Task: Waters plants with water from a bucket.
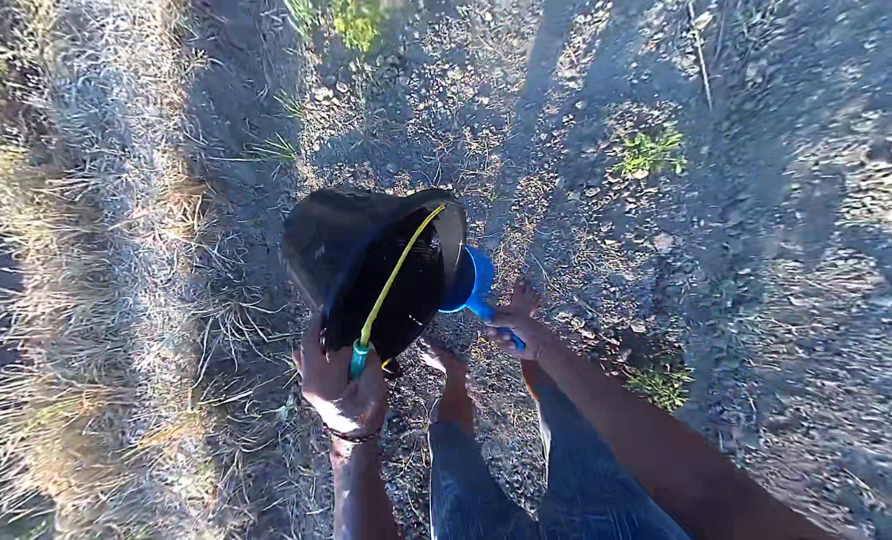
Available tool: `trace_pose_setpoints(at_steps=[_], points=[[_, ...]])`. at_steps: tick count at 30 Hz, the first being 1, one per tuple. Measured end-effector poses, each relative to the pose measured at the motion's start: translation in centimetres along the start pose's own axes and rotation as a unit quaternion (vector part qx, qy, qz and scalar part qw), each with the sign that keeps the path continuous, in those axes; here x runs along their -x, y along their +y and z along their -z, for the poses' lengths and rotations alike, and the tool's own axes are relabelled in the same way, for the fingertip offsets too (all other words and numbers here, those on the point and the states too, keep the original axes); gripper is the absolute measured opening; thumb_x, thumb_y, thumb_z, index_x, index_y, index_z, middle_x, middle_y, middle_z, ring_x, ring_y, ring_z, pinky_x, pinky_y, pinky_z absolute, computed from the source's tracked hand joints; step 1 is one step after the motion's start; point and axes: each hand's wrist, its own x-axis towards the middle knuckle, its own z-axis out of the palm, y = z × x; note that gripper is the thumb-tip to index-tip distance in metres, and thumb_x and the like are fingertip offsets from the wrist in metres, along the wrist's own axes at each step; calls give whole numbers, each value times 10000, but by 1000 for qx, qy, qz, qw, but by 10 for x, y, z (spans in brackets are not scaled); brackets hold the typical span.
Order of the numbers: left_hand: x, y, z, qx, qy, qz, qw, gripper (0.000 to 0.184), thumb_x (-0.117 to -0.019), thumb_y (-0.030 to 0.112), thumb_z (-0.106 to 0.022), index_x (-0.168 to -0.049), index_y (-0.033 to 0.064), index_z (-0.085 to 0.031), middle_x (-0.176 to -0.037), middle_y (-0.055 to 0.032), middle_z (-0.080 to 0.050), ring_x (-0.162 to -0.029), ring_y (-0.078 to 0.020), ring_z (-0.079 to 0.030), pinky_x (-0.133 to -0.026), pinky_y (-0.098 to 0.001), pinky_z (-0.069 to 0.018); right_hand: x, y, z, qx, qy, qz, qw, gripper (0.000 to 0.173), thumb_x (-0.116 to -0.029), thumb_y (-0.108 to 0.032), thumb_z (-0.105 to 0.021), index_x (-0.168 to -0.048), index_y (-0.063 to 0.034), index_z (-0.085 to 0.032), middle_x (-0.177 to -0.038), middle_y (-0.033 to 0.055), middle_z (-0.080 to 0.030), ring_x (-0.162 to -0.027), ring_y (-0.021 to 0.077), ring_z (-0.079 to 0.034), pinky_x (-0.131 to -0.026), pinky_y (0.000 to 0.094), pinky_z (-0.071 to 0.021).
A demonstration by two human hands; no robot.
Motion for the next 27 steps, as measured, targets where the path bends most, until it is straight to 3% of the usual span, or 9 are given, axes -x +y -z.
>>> trace_pose_setpoints(at_steps=[4, 7, 10, 16, 19, 23, 25, 27], points=[[-23, 50, -45, -49, -49, -113, 991, 363, -835, 268, -613, -553, 42, -581, -1290, -389, -587, -1250, -503, -529, -1050, -555, -396, -8, -28, 12, -79, 4, 81, 994, 236, -1035, -62, -465, -1265, -101, -498, -685, -26, -535, -453, 16, -456, -394, 145, -369], [-32, 85, -86, -38, -66, -193, 978, 385, -855, 306, -623, -554, 79, -544, -1289, -405, -572, -1259, -519, -513, -1060, -574, -356, -10, -52, 40, -107, 0, 131, 986, 281, -1030, -77, -475, -1309, -105, -489, -719, -25, -543, -476, 17, -456, -405, 149, -367], [-35, 123, -125, -38, -67, -253, 964, 388, -848, 360, -631, -570, 104, -542, -1268, -388, -589, -1225, -507, -527, -1026, -553, -373, -10, -81, 69, -125, -13, 168, 978, 293, -1026, -74, -466, -1317, -110, -464, -738, -31, -538, -476, 6, -450, -406, 141, -371], [-16, 175, -189, -29, -99, -286, 953, 389, -830, 441, -630, -572, 161, -552, -1312, -391, -553, -1254, -530, -487, -1037, -594, -333, 1, -125, 123, -164, 4, 220, 962, 247, -1020, -32, -430, -1251, -88, -499, -719, -30, -547, -460, -3, -447, -396, 130, -366], [2, 196, -212, -41, -136, -314, 939, 370, -822, 476, -636, -585, 197, -587, -1340, -380, -532, -1207, -519, -501, -1008, -591, -349, 9, -133, 155, -183, 7, 242, 953, 224, -1012, -31, -425, -1209, -96, -509, -697, -37, -545, -449, -7, -443, -385, 128, -359], [32, 218, -243, -45, -187, -345, 919, 321, -812, 492, -687, -624, 243, -612, -1378, -299, -551, -1163, -466, -543, -967, -562, -389, 20, -130, 192, -234, 34, 264, 935, 166, -1016, -28, -412, -1094, -115, -529, -637, -48, -547, -435, -7, -456, -385, 131, -371], [43, 228, -260, -40, -207, -343, 915, 323, -803, 472, -700, -607, 229, -618, -1366, -252, -595, -1143, -429, -579, -944, -550, -415, 28, -126, 209, -258, 15, 276, 926, 171, -1019, -60, -392, -1073, -155, -523, -614, -77, -526, -432, -19, -447, -396, 122, -379], [42, 233, -278, 8, -216, -316, 924, 369, -844, 434, -672, -584, 187, -583, -1342, -230, -620, -1167, -372, -569, -993, -489, -392, 28, -117, 233, -282, -4, 285, 916, 151, -1005, -80, -419, -1061, -155, -537, -644, -71, -556, -434, -27, -465, -395, 109, -390]])
